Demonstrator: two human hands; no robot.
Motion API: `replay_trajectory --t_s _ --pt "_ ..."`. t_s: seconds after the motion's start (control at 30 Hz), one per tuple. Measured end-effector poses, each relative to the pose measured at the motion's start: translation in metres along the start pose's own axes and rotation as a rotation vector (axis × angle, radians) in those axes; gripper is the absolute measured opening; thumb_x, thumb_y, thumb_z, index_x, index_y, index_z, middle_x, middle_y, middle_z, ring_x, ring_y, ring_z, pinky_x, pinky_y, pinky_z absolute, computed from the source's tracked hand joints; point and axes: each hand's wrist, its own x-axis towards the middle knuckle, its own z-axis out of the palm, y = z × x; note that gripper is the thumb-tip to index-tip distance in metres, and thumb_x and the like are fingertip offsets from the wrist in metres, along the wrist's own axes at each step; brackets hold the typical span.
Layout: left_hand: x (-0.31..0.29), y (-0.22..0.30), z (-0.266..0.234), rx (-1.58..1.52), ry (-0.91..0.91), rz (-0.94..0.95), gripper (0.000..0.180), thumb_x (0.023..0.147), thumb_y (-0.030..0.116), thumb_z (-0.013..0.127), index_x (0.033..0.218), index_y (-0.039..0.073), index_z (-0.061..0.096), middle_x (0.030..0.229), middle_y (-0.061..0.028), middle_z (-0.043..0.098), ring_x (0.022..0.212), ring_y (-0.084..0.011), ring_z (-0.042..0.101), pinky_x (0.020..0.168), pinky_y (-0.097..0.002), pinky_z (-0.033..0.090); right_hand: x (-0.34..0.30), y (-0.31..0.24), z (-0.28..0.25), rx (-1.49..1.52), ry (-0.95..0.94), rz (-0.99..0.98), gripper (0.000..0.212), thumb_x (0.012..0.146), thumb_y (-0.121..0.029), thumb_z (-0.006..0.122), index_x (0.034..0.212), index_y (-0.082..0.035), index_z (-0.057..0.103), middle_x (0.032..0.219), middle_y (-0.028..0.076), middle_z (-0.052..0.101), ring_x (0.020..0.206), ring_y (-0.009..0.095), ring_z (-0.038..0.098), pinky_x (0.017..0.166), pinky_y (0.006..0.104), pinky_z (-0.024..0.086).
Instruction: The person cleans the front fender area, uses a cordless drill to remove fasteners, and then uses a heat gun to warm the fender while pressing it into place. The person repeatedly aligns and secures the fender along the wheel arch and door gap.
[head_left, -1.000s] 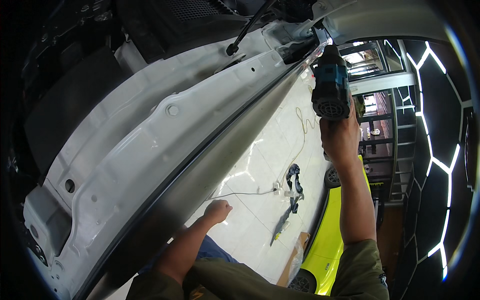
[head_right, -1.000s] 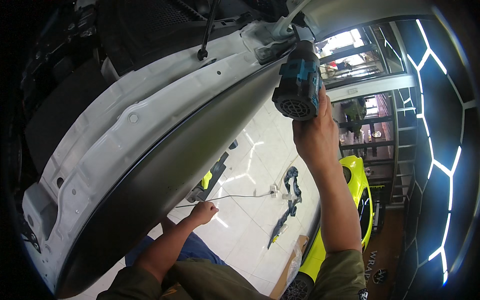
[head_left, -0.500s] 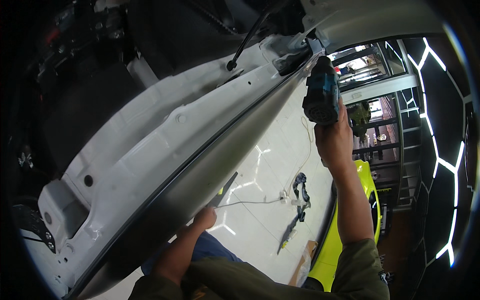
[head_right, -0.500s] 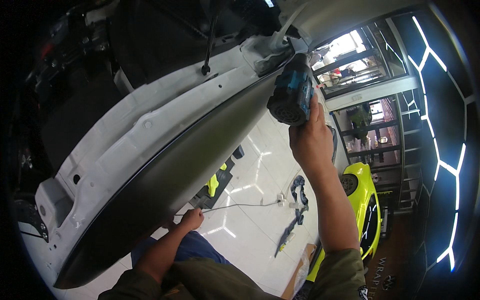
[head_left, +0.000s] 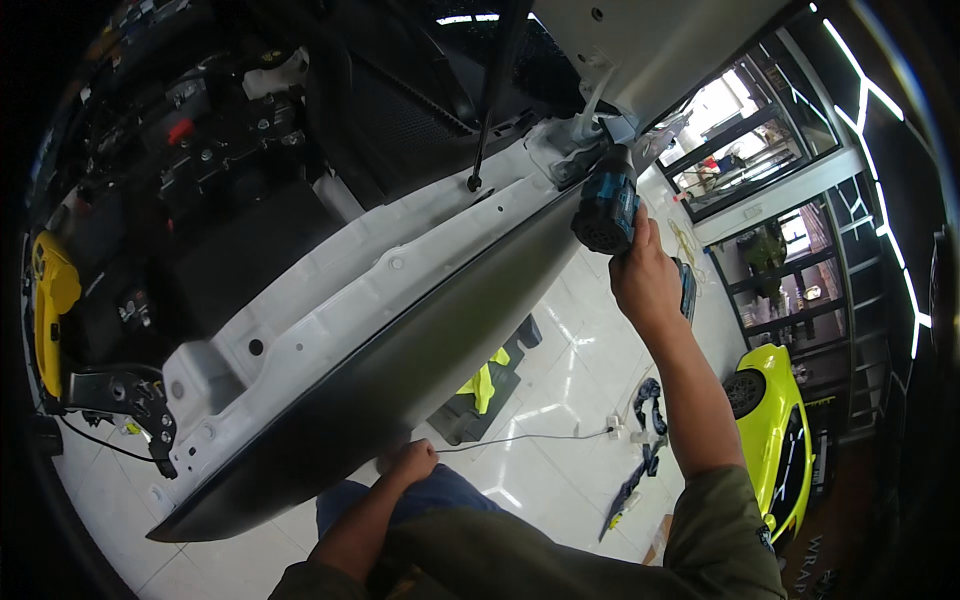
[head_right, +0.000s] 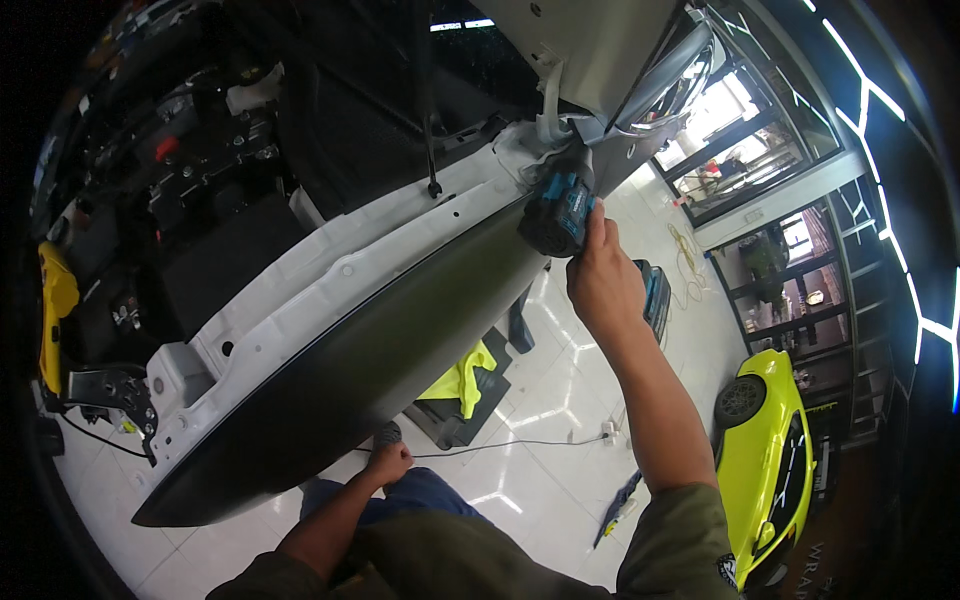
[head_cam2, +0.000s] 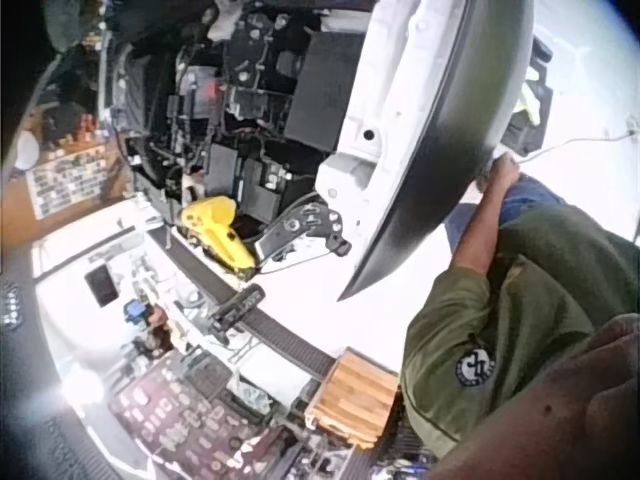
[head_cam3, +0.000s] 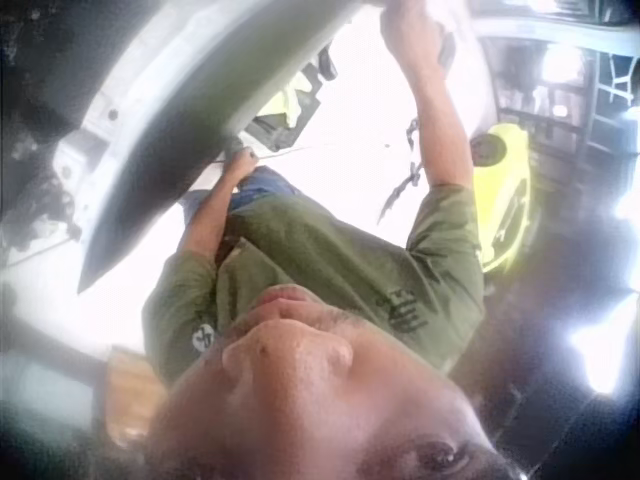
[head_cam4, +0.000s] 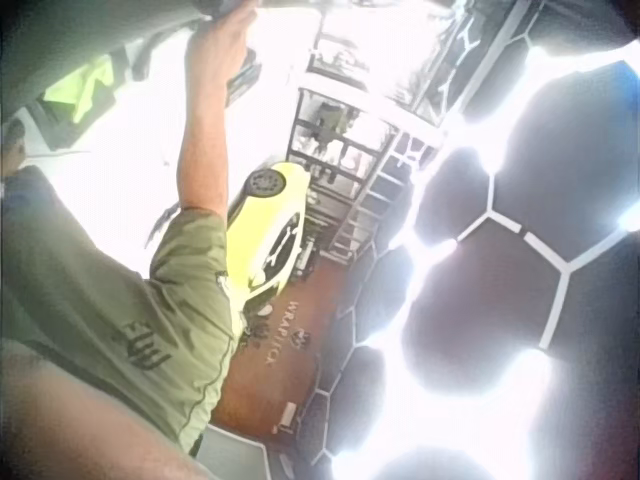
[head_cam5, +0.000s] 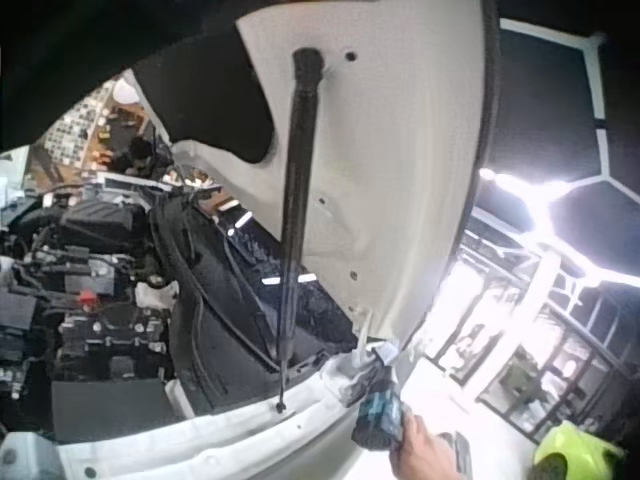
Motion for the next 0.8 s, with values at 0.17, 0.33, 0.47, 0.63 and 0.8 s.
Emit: replay_trajectory --t_s 0.17,0.33,0.47,0.63,0.8 --pt "-0.023 0.013 -0.032 0.027 0.015 -0.002 0.027 0.081 0.029 0.069 0.092 0.005 0.066 0.088 -0.0139 0.070 0.084 -0.0296 0.068 0.077 -0.0398 0.052 0.000 0.000 0.001 0.016 -0.017 -0.001 0.073 0.082 -0.009 0.059 0.144 -0.002 0.022 0.114 0.018 0.052 0.078 0.040 0.064 0.064 0.0478 0.052" --pt "-0.043 0.018 -0.060 0.039 0.022 -0.040 0.029 0.081 0.031 0.069 0.092 0.005 0.067 0.089 -0.0136 0.070 0.087 -0.0287 0.067 0.078 -0.0388 0.052 0.001 -0.001 0.004 -0.013 0.040 -0.038 0.065 0.084 -0.008 0.053 0.143 0.001 0.027 0.112 0.018 0.053 0.080 0.035 0.065 0.064 0.0432 0.054" --pt "-0.053 0.018 -0.073 0.046 0.025 -0.055 0.028 0.080 0.030 0.069 0.091 0.004 0.066 0.090 -0.0140 0.070 0.088 -0.0295 0.067 0.079 -0.0390 0.052 0.001 -0.002 0.001 -0.071 -0.004 -0.032 0.061 0.085 -0.009 0.050 0.141 0.003 0.029 0.106 0.017 0.053 0.080 0.032 0.065 0.063 0.0415 0.055" --pt "-0.059 0.014 -0.081 0.042 0.050 -0.046 0.028 0.079 0.030 0.069 0.090 0.005 0.066 0.089 -0.0132 0.069 0.087 -0.0290 0.067 0.078 -0.0387 0.052 0.005 -0.005 0.000 -0.070 0.004 -0.060 0.061 0.085 -0.010 0.050 0.141 0.004 0.029 0.103 0.017 0.053 0.080 0.031 0.065 0.060 0.0399 0.055" --pt "-0.056 0.000 -0.080 -0.018 0.021 -0.094 0.029 0.080 0.031 0.069 0.090 0.004 0.066 0.089 -0.0138 0.069 0.087 -0.0285 0.067 0.078 -0.0383 0.052 0.003 0.002 0.000 -0.012 0.040 -0.043 0.062 0.084 -0.010 0.052 0.141 0.004 0.030 0.102 0.016 0.053 0.076 0.030 0.065 0.060 0.0389 0.055"
